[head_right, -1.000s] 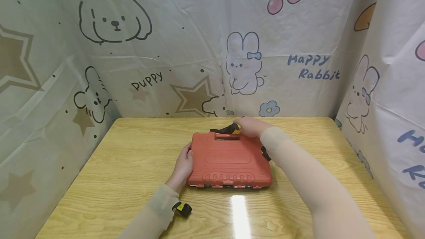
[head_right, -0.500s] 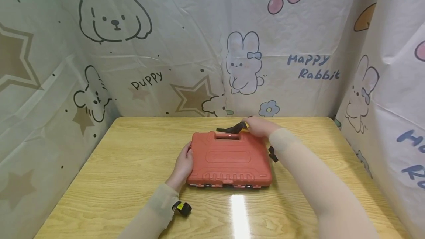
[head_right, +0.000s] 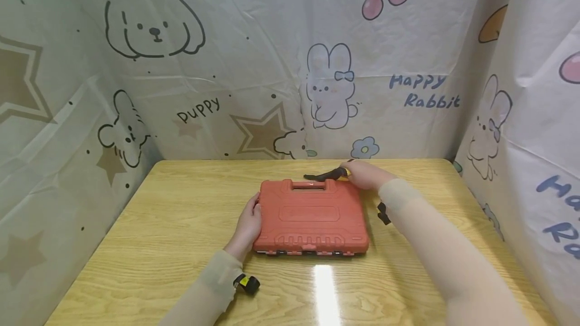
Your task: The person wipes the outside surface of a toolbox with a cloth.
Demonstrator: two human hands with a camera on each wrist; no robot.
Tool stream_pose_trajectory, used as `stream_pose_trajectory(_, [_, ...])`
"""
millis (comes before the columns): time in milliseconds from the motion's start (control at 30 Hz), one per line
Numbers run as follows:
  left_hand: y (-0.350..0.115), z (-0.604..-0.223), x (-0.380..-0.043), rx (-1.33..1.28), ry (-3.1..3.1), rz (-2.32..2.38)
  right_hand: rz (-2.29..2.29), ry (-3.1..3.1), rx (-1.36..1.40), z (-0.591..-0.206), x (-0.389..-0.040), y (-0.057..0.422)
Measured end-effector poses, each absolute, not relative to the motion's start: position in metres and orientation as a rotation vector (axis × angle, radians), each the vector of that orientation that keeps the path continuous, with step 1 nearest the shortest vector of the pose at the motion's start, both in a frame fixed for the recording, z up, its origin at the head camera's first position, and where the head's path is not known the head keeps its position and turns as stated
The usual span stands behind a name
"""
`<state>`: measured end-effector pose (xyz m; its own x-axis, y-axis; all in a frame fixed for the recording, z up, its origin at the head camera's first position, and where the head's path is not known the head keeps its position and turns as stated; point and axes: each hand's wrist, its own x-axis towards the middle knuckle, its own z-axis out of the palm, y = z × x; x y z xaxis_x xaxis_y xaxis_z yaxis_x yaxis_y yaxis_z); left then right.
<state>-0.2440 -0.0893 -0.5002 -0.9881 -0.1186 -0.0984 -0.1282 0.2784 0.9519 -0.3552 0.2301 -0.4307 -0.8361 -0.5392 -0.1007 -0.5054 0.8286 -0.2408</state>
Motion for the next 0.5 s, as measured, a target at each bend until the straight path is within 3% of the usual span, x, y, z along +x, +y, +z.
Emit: stream_pose_trajectory(500, [-0.089,-0.502,-0.244,-0.23,2.462,1.901,-0.475,2.874,-0.801,-0.438,-0.35,0.246])
